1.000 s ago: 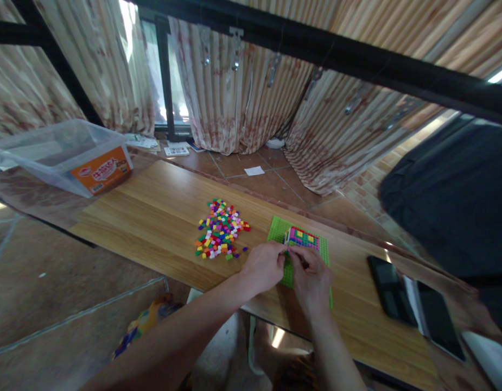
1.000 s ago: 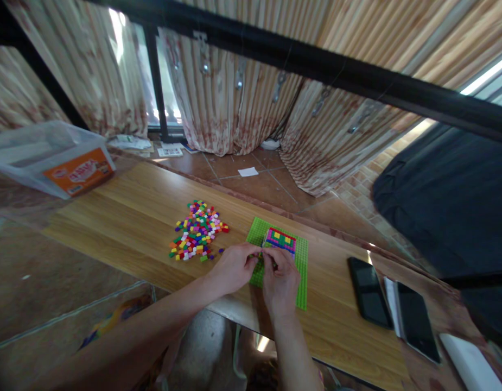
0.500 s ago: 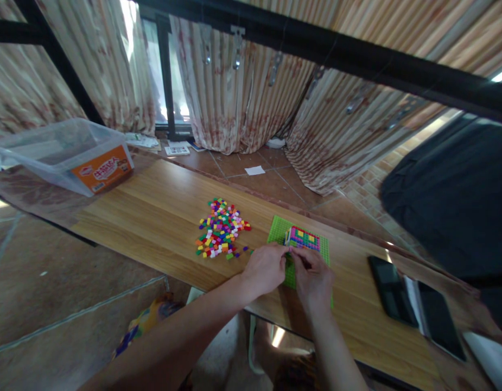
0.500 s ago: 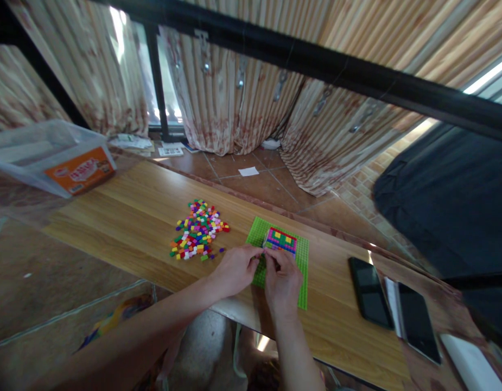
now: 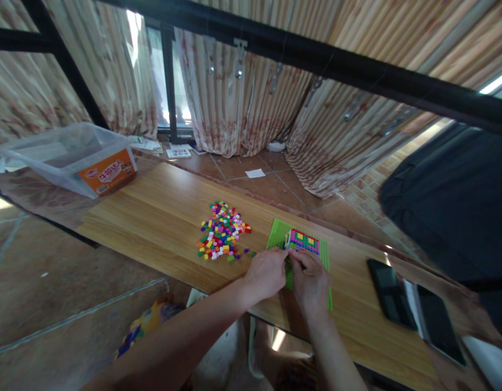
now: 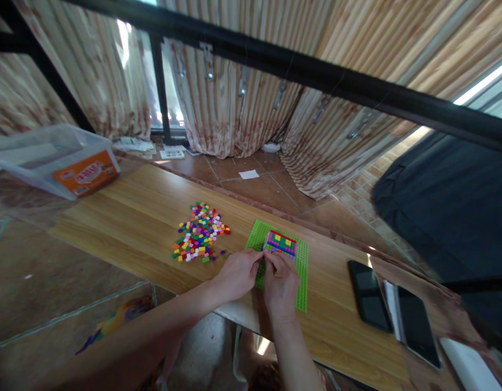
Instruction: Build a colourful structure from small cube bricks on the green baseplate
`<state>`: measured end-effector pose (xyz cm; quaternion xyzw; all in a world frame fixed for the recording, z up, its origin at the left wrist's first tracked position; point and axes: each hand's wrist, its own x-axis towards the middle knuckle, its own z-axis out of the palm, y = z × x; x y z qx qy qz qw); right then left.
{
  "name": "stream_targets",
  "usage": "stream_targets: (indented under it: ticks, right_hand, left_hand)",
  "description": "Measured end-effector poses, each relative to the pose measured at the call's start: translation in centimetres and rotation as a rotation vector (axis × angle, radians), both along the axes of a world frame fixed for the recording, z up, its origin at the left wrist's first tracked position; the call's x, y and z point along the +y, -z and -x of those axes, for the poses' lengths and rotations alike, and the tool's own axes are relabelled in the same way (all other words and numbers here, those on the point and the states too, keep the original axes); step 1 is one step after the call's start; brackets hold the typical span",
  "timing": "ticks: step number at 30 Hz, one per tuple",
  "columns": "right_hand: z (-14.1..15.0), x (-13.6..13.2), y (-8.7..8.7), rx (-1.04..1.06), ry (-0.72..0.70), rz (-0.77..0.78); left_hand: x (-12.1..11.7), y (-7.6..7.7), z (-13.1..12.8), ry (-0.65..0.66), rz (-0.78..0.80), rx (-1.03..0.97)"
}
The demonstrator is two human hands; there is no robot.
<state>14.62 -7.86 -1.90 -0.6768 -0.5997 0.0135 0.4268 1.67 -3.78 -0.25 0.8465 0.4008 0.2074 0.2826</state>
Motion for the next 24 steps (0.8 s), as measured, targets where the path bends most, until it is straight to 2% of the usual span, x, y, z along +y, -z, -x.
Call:
stream_targets:
  ticks: [3, 8, 10, 13, 16, 20, 24]
  right_hand:
    - [0.0, -0.2, -0.3, -0.004, 0.006, -0.043]
    - [0.3, -0.6, -1.2, -0.021, 0.22, -0.215]
    - [0.8, -0.6, -1.5, -0.024, 0.236, -0.25]
    - [2.0, -0.2, -1.4, -0.019, 0.147, -0.245]
    - [3.4, 0.4, -1.0, -0.02, -0.003, -0.14]
    - [5.2, 1.4, -0.3, -0.031, -0.173, 0.024]
    - [6.3, 2.4, 0.6, -0.029, -0.248, 0.125]
  left_hand:
    - [0.0, 0.2, 0.0, -0.009, 0.011, 0.003]
    - [1.2, -0.1, 0.9, -0.119, 0.034, -0.003]
    - [2.2, -0.7, 1.6, -0.164, 0.036, -0.022]
    - [3.9, -1.8, 3.2, -0.247, 0.05, -0.061]
    - [5.5, -2.4, 5.1, -0.368, 0.045, -0.142]
    - [7.0, -2.8, 7.5, -0.5, 0.046, -0.258]
    - [7.8, -2.8, 8.9, -0.572, 0.045, -0.324]
